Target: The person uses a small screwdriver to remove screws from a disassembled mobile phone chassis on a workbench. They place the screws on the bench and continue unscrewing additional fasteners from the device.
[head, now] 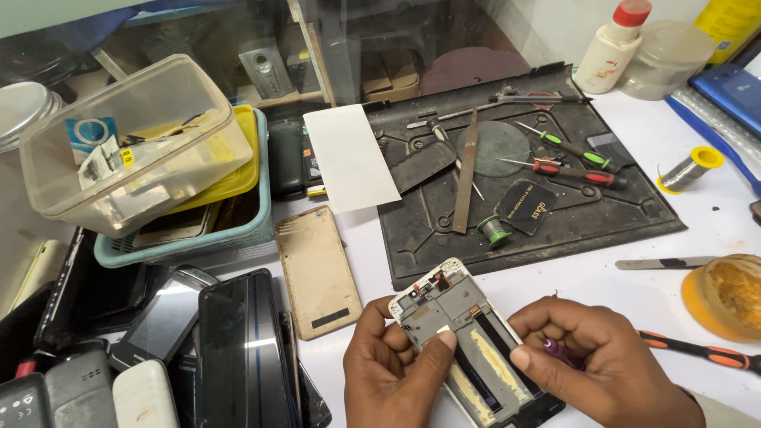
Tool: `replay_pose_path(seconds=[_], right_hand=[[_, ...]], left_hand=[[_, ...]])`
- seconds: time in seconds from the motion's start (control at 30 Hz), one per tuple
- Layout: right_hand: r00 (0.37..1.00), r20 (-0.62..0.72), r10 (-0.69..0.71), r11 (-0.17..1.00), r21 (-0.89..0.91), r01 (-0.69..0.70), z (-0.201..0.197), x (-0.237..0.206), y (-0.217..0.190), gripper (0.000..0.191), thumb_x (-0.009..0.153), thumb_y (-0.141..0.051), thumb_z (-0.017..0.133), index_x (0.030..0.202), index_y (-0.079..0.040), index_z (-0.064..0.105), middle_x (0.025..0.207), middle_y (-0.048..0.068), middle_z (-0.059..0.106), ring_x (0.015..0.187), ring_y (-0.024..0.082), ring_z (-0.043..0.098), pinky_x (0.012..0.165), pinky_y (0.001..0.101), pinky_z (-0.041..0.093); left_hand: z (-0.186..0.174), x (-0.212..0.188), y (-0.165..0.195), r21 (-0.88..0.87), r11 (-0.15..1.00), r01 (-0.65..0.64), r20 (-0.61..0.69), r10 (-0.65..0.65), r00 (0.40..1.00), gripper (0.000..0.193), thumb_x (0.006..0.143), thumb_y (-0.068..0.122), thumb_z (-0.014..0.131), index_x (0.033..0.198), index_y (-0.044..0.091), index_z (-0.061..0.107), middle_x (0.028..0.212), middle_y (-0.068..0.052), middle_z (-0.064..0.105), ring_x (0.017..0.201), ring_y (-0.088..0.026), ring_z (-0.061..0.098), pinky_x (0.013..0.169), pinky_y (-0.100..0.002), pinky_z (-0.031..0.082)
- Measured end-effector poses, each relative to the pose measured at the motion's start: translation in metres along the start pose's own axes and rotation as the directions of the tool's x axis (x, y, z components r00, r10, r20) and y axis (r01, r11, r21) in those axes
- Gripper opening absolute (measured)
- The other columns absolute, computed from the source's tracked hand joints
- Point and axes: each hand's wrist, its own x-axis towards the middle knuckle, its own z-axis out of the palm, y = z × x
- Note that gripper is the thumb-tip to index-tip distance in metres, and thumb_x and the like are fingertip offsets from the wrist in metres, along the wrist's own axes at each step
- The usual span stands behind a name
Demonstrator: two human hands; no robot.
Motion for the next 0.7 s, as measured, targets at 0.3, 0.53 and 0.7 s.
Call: replay_pose_path(seconds=[0.3,0.53,0.7], right_hand=[[0.982,-0.058,-0.182,0.983,-0.027,0.181,0.002,0.004,-0.002,0.031,0.095,-0.01,0.07,0.123,0.003,0.065,0.09,0.004,0.07,0.082,0.006,0.063,0.069,0.0235,0.053],[0.93,-0.35,-0.11,0.934,-0.357,-0.024,0.011,0.014,-0.01,0.021,0.093,-0.009,0.071,0.114,-0.003,0.07,0.094,0.007,0.065,0.081,0.015,0.062,0.069,0.0294,0.056],[0.838,0.013,-0.546,0.488,-0.808,0.331,0.015,0.02,-0.033,0.023,0.086,-0.016,0.072,0.109,-0.013,0.071,0.102,0.0,0.069,0.101,0.022,0.064,0.087,0.0364,0.047]], left_hand=[[-0.001,0.0,-0.002,-0.02,0.999,-0.032,-0.005,0.032,0.999,0.043,0.078,-0.006,0.069,0.119,-0.002,0.057,0.093,-0.023,0.082,0.087,-0.022,0.081,0.079,-0.033,0.065],[-0.005,-0.001,-0.003,-0.009,1.0,-0.022,0.0,0.022,1.0,0.041,0.078,-0.005,0.068,0.117,-0.001,0.057,0.093,-0.023,0.083,0.088,-0.022,0.082,0.079,-0.034,0.066],[-0.007,-0.002,-0.002,-0.029,0.999,-0.03,0.016,0.03,0.999,0.041,0.079,-0.006,0.068,0.118,-0.002,0.057,0.093,-0.022,0.082,0.088,-0.022,0.082,0.08,-0.033,0.066]])
